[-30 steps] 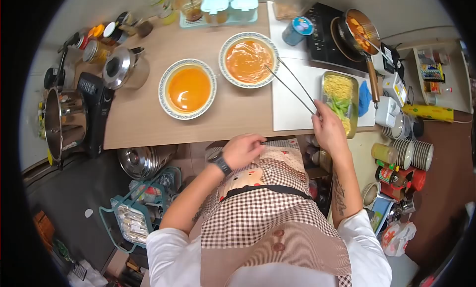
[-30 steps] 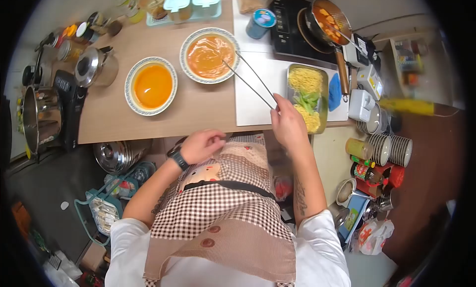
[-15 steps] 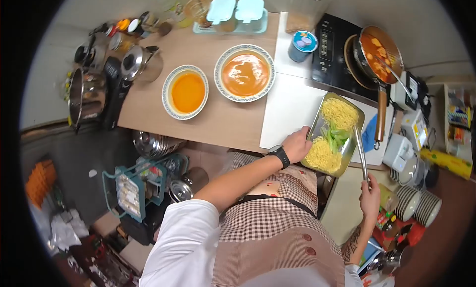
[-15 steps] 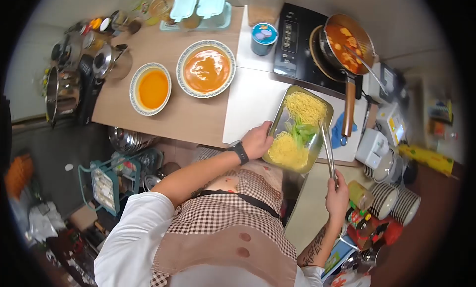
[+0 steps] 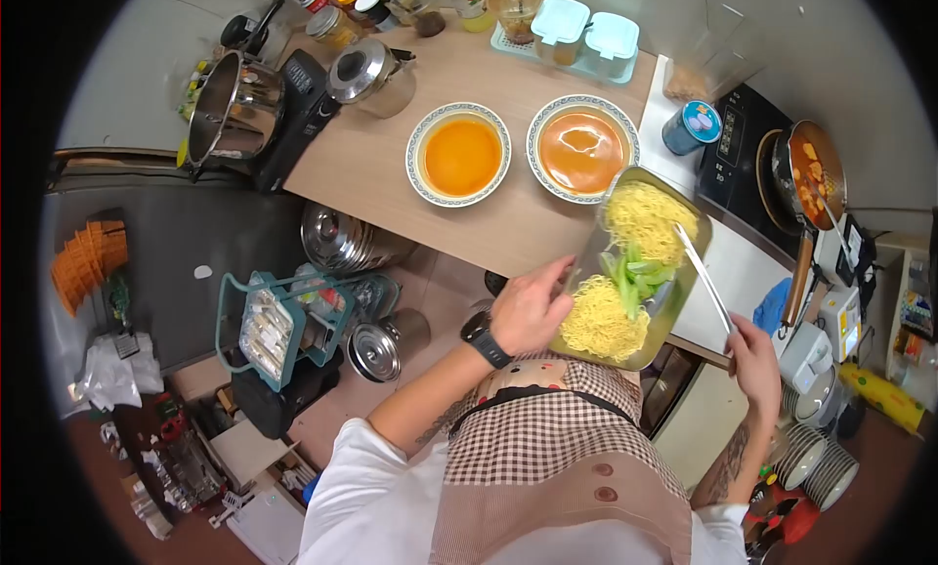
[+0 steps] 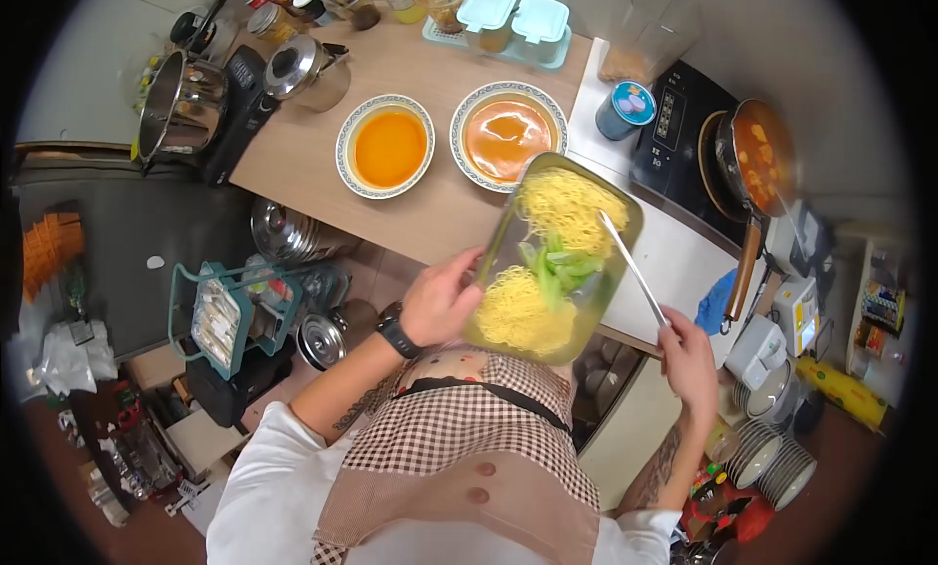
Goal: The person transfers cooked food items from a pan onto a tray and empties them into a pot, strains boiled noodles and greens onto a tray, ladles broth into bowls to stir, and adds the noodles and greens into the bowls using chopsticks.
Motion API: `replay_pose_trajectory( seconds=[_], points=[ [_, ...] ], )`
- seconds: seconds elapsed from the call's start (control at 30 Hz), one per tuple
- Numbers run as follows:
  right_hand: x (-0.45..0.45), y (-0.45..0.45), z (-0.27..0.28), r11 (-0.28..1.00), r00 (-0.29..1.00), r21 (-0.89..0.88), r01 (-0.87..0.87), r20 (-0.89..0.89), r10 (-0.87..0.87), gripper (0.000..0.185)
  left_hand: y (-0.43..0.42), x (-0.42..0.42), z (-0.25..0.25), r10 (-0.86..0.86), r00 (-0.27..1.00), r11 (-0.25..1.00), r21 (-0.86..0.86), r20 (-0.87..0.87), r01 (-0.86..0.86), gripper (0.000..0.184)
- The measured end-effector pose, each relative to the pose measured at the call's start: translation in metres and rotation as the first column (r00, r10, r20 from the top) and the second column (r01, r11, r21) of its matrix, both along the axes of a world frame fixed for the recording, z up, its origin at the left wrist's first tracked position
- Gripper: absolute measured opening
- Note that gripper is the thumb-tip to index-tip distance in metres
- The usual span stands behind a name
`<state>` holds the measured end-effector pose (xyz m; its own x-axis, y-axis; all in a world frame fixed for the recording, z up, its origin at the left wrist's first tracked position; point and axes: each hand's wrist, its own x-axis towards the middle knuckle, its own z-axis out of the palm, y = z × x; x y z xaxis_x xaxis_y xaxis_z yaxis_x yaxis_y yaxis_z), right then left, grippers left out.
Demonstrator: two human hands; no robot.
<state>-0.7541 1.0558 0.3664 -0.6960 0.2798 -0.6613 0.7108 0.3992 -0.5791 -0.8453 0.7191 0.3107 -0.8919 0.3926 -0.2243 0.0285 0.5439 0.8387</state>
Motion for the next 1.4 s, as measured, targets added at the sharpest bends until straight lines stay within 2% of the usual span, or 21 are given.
replay_pose_trajectory(
  seconds=[0.07,0.1,0.17,0.27,0.4,0.67,0.77,0.9,1.17,1.27,1.4],
  points=[
    [-0.02,-0.006,-0.011,0.978,1.0,-0.208,0.025,-0.013,-0.028,0.035,-0.025,-0.005,-0.001,0.021,0.999,1.0,0.012,0.028,-0.021,0.047],
    [-0.029,-0.013,-0.016,0.966,0.999,-0.258,0.001,-0.031,-0.009,0.035,-0.037,-0.01,0.007,0.043,0.997,0.997,0.057,0.062,-0.046,0.047],
    [-0.051,-0.034,-0.021,0.934,0.998,-0.357,-0.019,-0.062,-0.003,0.034,-0.061,-0.017,0.014,0.033,0.997,0.999,0.023,0.063,-0.034,0.046],
    [-0.08,-0.066,-0.031,0.929,0.983,-0.345,-0.13,-0.168,0.076,0.032,-0.089,-0.032,0.021,0.017,1.0,0.999,0.051,0.012,-0.017,0.047],
    [-0.117,-0.091,-0.045,0.953,0.953,-0.237,-0.19,-0.277,0.121,0.027,-0.113,-0.058,0.026,0.067,0.998,0.994,0.089,0.001,-0.067,0.046],
    [-0.186,-0.084,-0.046,0.887,0.919,-0.371,-0.277,-0.373,0.131,0.023,-0.135,-0.107,0.046,0.226,0.974,0.974,-0.025,-0.029,-0.227,0.046],
    [-0.205,-0.075,-0.03,0.89,0.896,-0.331,-0.315,-0.412,0.164,0.024,-0.145,-0.115,0.049,0.315,0.947,0.945,-0.066,-0.062,-0.319,0.046],
    [-0.218,-0.061,-0.017,0.913,0.893,-0.258,-0.316,-0.406,0.195,0.025,-0.151,-0.122,0.057,0.402,0.911,0.906,-0.107,-0.094,-0.411,0.046],
    [-0.217,-0.046,-0.014,0.935,0.896,0.06,-0.35,-0.271,0.352,0.027,-0.153,-0.127,0.062,0.453,0.886,0.879,-0.115,-0.098,-0.462,0.046],
    [-0.212,-0.046,-0.018,0.794,0.775,0.406,-0.453,-0.262,0.576,0.027,-0.151,-0.129,0.059,0.435,0.889,0.881,-0.137,-0.142,-0.453,0.046],
    [-0.211,-0.064,-0.005,0.588,0.63,0.645,-0.488,-0.206,0.749,0.024,-0.139,-0.134,0.063,0.403,0.907,0.892,-0.172,-0.121,-0.419,0.047]
  ],
)
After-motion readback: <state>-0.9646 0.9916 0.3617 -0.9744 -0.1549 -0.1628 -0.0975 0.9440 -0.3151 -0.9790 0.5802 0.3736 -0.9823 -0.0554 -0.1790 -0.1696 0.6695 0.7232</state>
